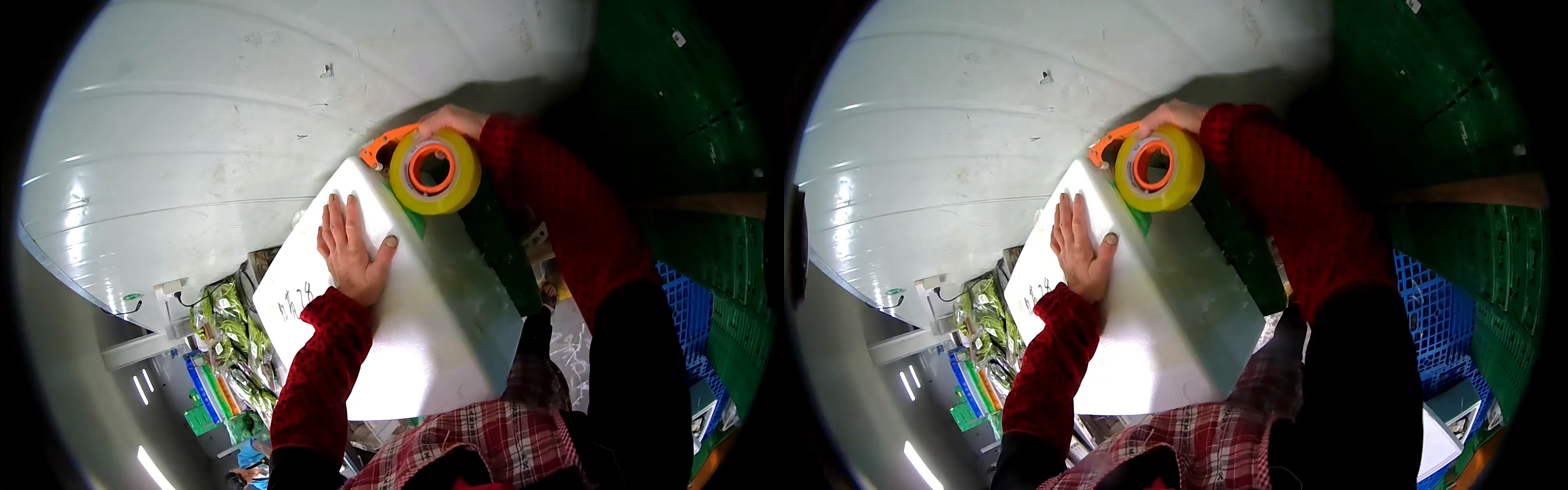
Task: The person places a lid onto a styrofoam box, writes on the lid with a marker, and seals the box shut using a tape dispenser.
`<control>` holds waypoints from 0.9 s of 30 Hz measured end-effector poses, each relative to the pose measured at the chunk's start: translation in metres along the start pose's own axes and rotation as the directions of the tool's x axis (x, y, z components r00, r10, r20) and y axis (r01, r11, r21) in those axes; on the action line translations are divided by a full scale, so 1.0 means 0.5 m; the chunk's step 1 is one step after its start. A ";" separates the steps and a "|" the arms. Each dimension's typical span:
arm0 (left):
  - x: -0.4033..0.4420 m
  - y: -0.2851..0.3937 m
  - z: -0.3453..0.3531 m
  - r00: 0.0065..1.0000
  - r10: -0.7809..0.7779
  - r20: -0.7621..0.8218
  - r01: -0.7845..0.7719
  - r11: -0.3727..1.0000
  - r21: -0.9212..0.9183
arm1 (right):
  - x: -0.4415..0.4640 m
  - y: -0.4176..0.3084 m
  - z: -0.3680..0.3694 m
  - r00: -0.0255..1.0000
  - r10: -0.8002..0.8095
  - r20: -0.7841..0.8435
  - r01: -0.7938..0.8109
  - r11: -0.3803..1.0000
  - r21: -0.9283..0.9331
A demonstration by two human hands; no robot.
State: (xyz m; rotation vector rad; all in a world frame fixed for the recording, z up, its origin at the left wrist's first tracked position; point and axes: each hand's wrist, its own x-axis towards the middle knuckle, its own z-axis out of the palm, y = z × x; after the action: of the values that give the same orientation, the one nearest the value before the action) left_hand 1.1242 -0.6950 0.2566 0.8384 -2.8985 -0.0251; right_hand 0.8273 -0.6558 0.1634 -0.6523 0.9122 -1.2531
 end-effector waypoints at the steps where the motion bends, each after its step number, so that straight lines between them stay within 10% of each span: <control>1: 0.002 -0.001 -0.001 1.000 -0.002 0.006 0.002 1.000 0.000 | 0.013 -0.004 -0.004 1.000 0.003 0.010 -0.002 1.000 -0.027; 13: -0.003 -0.025 0.037 0.999 -0.014 -0.047 0.011 0.999 -0.053 | -0.260 0.119 0.054 0.998 0.041 0.048 -0.034 0.989 -0.144; 22: -0.004 -0.023 0.045 0.996 -0.056 -0.073 0.049 0.994 -0.099 | -0.840 0.318 0.217 0.979 0.004 -0.202 -0.012 0.999 -0.041; 24: -0.004 -0.013 0.037 0.991 -0.130 -0.038 0.127 0.989 -0.074 | -0.938 0.374 0.300 0.900 0.153 -0.409 -0.206 0.975 -0.087; 27: 0.004 -0.031 0.050 0.991 -0.081 -0.110 0.074 0.995 -0.063 | -0.999 0.452 0.399 0.876 -0.017 -0.481 0.037 0.999 0.032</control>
State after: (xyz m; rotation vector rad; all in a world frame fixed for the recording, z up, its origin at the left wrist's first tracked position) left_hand 1.1278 -0.7096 0.2313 0.9115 -2.7459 -0.0682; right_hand 1.0850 -0.1329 0.1847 -0.3191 1.2862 -1.4875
